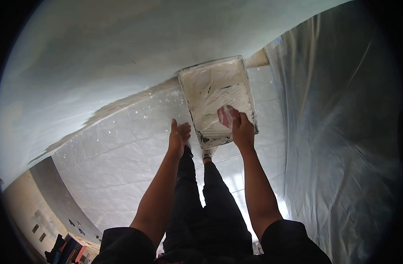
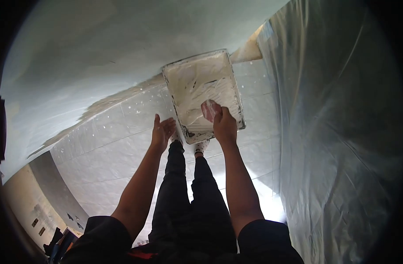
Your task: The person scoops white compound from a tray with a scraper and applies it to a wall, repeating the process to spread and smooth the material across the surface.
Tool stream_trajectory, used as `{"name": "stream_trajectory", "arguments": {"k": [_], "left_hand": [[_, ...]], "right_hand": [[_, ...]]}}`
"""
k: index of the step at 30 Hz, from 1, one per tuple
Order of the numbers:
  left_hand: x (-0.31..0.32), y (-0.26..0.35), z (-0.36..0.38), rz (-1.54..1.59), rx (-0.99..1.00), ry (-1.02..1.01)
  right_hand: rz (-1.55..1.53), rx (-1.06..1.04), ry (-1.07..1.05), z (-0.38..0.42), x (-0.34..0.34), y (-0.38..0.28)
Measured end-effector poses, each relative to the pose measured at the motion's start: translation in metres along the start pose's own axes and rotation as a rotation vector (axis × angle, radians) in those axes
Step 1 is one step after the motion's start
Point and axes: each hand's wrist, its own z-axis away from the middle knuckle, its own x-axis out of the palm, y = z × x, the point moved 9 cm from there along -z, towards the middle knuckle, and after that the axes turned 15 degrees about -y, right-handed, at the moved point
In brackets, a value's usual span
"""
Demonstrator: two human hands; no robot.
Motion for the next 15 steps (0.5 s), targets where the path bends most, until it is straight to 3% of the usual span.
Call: {"name": "stream_trajectory", "arguments": {"k": [2, 6, 9, 11, 15], "left_hand": [[-0.001, 0.004, -0.019, 0.041, 0.025, 0.005], [0.004, 0.005, -0.028, 0.094, 0.006, 0.011], [0.008, -0.003, -0.032, 0.127, -0.006, 0.005], [0.009, -0.008, -0.035, 0.161, 0.005, -0.066], [0.006, -0.009, -0.031, 0.172, -0.001, -0.072]], "right_hand": [[-0.005, 0.016, 0.196, -0.007, -0.011, 0.014], [-0.080, 0.135, 0.202, -0.033, -0.005, 0.059], [-0.002, 0.071, 0.112, -0.046, 0.007, 0.060], [-0.093, 0.049, -0.020, -0.052, 0.023, 0.059], [-0.248, 0.023, -0.062, -0.043, 0.034, 0.055]]}}
